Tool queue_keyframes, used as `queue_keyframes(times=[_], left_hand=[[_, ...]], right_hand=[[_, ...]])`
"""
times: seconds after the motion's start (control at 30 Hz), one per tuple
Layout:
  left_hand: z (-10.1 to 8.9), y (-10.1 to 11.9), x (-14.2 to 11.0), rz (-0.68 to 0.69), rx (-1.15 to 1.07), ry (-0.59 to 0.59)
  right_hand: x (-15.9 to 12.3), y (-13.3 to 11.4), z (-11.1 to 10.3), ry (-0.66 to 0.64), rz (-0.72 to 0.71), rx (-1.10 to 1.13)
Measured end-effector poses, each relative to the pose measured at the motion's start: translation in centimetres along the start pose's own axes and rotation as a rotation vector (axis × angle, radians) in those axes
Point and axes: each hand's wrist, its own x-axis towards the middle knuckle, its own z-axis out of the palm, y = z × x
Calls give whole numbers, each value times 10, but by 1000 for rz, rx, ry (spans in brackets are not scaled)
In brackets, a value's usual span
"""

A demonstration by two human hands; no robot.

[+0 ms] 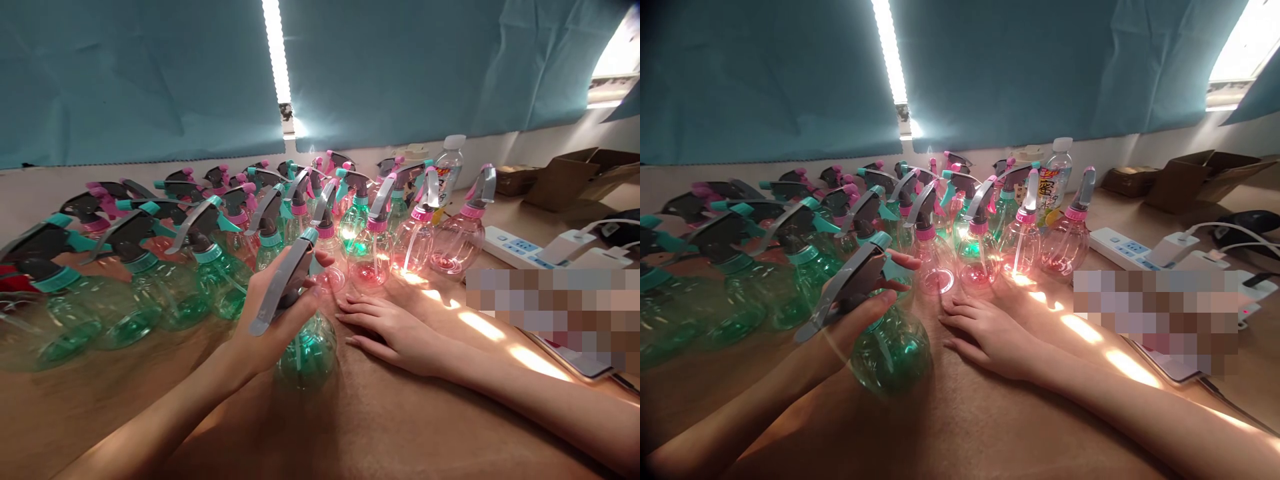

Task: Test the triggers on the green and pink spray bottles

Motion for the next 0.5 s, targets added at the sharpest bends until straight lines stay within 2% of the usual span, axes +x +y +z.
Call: queue_keyframes(times=[0.23, 0.5], left_hand=[[0, -5, -2, 47, -6, -10], [-1, -12, -4, 6, 7, -2]], right_hand=[[0, -2, 0, 26, 0, 20], [-1, -1, 1, 54, -19, 9]])
